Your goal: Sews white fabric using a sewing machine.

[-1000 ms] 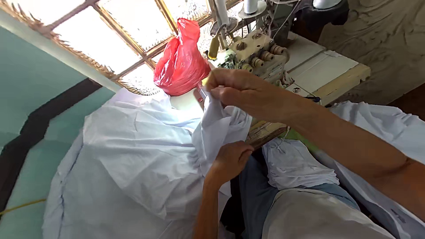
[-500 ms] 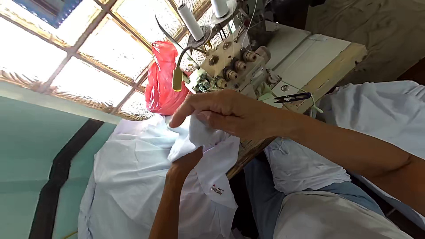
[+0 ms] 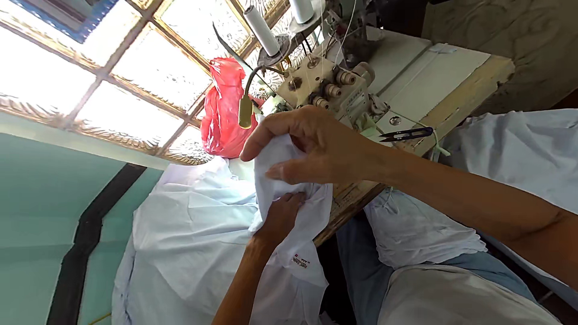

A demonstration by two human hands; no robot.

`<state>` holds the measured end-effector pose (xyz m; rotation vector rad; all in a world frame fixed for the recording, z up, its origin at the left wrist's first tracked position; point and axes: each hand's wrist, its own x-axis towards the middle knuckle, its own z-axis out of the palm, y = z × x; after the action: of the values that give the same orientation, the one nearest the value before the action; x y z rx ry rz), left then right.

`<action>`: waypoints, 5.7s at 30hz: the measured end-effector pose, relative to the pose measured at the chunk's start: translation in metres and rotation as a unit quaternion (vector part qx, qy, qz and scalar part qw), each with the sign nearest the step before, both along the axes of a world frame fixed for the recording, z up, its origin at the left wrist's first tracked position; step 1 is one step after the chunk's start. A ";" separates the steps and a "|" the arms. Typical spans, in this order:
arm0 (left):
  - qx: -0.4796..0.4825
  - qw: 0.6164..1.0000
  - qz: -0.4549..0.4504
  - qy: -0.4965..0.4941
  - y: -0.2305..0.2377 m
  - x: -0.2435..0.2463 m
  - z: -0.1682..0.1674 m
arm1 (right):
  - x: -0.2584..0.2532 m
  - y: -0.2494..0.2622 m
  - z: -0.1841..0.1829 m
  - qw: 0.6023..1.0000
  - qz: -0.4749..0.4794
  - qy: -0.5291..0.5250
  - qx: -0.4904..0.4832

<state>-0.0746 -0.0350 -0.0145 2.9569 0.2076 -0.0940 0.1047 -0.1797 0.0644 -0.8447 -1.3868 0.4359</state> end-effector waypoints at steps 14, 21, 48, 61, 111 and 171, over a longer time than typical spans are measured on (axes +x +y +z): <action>0.126 0.928 0.233 0.264 -0.003 -0.008 0.036 | -0.021 0.072 -0.147 0.947 -0.111 -0.299 0.025; 0.258 0.966 -0.007 -0.002 -0.002 -0.043 0.093 | -0.024 0.074 -0.138 0.949 -0.103 -0.298 -0.011; -0.253 0.924 -0.286 -0.016 -0.005 -0.019 0.097 | -0.054 -0.047 -0.031 0.966 -0.005 -0.229 -0.120; -0.193 0.962 -0.181 -0.068 0.023 -0.030 0.108 | -0.102 -0.025 -0.206 0.885 -0.220 -0.321 -0.257; -0.231 0.935 -0.228 -0.141 0.026 0.013 0.138 | 0.022 0.019 -0.109 0.958 -0.141 -0.250 -0.012; -0.105 0.975 -0.089 -0.177 0.025 0.015 0.077 | 0.041 -0.007 -0.139 0.956 -0.068 -0.275 -0.081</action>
<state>-0.0601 -0.0097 0.0625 2.7137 -0.1088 0.3629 0.1456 -0.1865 -0.0749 -1.2509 -1.8041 0.2127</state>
